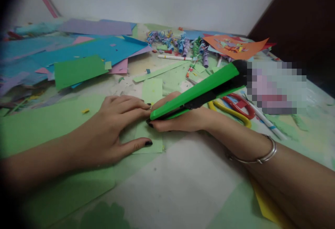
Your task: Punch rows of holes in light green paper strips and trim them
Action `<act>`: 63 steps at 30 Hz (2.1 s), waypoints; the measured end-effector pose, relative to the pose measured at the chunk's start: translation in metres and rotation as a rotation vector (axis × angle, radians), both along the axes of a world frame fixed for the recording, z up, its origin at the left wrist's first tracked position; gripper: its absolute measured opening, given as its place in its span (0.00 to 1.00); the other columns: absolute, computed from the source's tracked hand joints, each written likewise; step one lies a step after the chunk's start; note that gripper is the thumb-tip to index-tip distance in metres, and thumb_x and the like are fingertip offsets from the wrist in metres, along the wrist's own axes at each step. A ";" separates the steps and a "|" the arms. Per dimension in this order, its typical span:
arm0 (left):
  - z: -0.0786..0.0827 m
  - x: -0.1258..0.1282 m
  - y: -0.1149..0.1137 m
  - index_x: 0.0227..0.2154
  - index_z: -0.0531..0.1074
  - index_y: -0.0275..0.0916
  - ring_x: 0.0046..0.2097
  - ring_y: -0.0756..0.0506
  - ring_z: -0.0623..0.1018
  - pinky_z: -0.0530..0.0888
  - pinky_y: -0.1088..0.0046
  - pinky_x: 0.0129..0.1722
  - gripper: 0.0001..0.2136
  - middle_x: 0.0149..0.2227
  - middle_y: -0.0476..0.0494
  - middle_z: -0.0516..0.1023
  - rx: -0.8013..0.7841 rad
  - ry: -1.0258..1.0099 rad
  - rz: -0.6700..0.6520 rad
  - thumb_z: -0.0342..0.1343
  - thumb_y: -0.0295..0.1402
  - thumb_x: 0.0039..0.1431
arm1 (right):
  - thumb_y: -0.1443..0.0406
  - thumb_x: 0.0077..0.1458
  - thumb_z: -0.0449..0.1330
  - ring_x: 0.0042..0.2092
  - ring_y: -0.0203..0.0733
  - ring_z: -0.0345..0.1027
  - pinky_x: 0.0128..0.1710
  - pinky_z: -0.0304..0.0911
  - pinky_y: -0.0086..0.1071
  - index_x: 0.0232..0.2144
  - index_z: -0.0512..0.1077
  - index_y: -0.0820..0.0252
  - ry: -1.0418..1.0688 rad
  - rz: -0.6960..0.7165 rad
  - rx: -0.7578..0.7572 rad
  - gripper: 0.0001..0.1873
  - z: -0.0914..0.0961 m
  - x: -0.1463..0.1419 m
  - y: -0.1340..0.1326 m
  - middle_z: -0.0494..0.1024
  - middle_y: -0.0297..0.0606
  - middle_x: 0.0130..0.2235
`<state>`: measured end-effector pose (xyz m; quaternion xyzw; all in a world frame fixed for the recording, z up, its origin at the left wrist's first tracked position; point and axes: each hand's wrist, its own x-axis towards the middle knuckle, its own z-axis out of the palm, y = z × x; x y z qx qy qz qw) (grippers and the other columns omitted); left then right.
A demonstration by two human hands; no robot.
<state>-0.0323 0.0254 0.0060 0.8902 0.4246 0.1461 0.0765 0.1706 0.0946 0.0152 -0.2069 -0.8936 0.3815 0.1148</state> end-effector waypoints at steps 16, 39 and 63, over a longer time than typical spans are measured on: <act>0.000 -0.008 0.006 0.44 0.70 0.38 0.52 0.35 0.68 0.61 0.52 0.50 0.16 0.48 0.37 0.73 -0.048 -0.021 -0.032 0.54 0.42 0.55 | 0.69 0.49 0.57 0.23 0.27 0.50 0.20 0.49 0.21 0.18 0.64 0.63 -0.005 -0.051 0.011 0.10 -0.003 0.001 0.000 0.57 0.26 0.20; 0.002 -0.008 0.005 0.45 0.68 0.38 0.53 0.35 0.67 0.61 0.52 0.51 0.17 0.50 0.38 0.71 -0.047 0.041 -0.030 0.53 0.43 0.57 | 0.69 0.48 0.57 0.23 0.27 0.50 0.23 0.49 0.23 0.17 0.63 0.62 -0.023 -0.107 0.098 0.11 -0.002 -0.001 -0.006 0.59 0.26 0.18; 0.001 -0.008 0.005 0.43 0.68 0.39 0.52 0.35 0.67 0.61 0.51 0.50 0.16 0.49 0.38 0.71 -0.043 0.035 -0.030 0.53 0.44 0.57 | 0.68 0.49 0.58 0.23 0.28 0.51 0.24 0.49 0.25 0.18 0.64 0.63 -0.051 -0.122 0.150 0.10 -0.003 -0.001 -0.007 0.60 0.27 0.19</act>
